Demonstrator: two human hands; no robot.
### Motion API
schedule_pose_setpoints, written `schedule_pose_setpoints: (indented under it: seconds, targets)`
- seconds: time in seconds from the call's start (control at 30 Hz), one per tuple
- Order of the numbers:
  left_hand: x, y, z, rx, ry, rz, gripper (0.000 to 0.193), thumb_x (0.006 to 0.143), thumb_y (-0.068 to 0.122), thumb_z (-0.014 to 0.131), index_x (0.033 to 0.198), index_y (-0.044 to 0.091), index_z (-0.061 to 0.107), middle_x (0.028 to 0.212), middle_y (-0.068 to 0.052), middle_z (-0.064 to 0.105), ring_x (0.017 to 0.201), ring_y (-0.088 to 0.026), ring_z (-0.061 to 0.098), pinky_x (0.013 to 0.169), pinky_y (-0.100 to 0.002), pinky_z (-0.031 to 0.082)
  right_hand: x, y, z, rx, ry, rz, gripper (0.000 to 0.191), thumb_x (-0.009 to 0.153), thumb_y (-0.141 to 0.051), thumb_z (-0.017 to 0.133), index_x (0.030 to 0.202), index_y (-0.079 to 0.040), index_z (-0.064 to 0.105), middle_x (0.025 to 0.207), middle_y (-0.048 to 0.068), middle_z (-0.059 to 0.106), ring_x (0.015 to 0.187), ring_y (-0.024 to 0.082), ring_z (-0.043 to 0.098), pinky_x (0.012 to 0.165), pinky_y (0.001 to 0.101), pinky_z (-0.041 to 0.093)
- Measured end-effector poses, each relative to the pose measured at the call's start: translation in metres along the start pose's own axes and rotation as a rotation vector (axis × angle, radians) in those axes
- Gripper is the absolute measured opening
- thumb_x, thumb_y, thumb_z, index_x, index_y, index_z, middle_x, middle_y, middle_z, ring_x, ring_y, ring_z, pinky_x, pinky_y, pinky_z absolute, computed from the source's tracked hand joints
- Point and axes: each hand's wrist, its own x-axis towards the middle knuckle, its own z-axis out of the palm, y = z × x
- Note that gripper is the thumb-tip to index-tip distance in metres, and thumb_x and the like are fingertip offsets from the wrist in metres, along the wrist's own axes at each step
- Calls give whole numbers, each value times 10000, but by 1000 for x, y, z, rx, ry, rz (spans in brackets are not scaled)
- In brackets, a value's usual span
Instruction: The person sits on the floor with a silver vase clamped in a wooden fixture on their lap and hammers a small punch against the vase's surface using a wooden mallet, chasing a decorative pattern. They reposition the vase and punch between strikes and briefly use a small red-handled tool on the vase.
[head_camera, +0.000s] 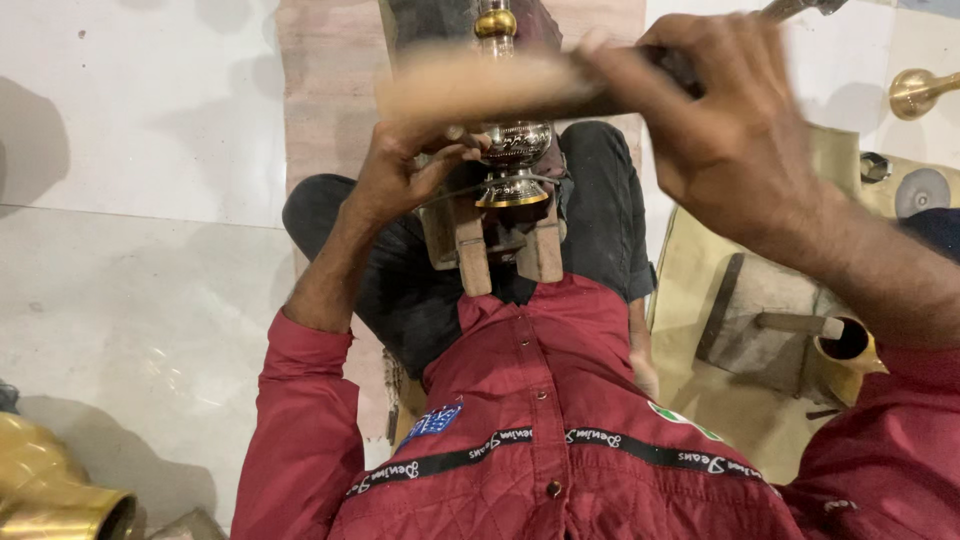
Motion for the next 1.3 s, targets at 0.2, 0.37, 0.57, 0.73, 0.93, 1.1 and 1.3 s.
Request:
schedule_pose_setpoints:
  seconds: [0.2,0.37,0.57,0.73,0.93,1.1,1.3]
  targets:
    - [-3,0,3,4,37,10,175,1009,-43,669,1177,-22,712,1103,-138,761,1031,-201,747,929,-325,645,-5,1,4,234,8,98,584,1077,47,608,1598,-183,482,1322,123,510,1177,275,497,977,416,398]
    - [-3,1,4,18,31,-34,161,1032,-43,651,1176,-31,722,1100,-131,774,1013,-182,763,912,-314,653,-5,-2,1,-161,3,-14,594,1027,-36,692,1578,-224,572,1289,95,531,1142,239,507,959,417,403]
    - [-11,-15,4,8,2,4,175,1043,-68,656,1179,20,722,1148,-131,773,1076,-223,771,1003,-353,659,6,-5,1,-134,-29,-24,502,1040,-67,727,1511,-198,610,1222,107,534,1107,253,524,955,439,419]
    - [-25,-32,8,-71,59,-38,258,1017,-78,645,1263,-5,672,1199,-138,743,1106,-232,751,1006,-368,662,7,-7,-4,326,18,83,625,1008,66,701,1566,-137,507,1312,151,504,1170,270,536,976,394,466]
    - [-31,-36,16,-95,140,-40,268,1012,-103,674,1261,-4,676,1177,-121,747,1089,-220,749,973,-361,652,5,-5,-4,196,46,14,640,990,78,733,1558,-141,533,1292,132,531,1127,289,518,958,439,426]
    - [-23,-30,12,-63,115,-4,273,1005,-93,671,1258,7,694,1187,-104,758,1069,-206,772,955,-345,674,12,-5,1,7,9,-55,566,1002,-33,781,1511,-195,595,1228,101,548,1078,251,524,922,432,424]
    - [-21,-21,15,85,154,89,284,969,-118,649,1231,-22,703,1209,-172,730,1121,-277,723,1011,-383,602,13,-8,-4,119,-11,9,551,1035,-5,699,1545,-179,589,1264,141,537,1103,279,511,935,459,403]
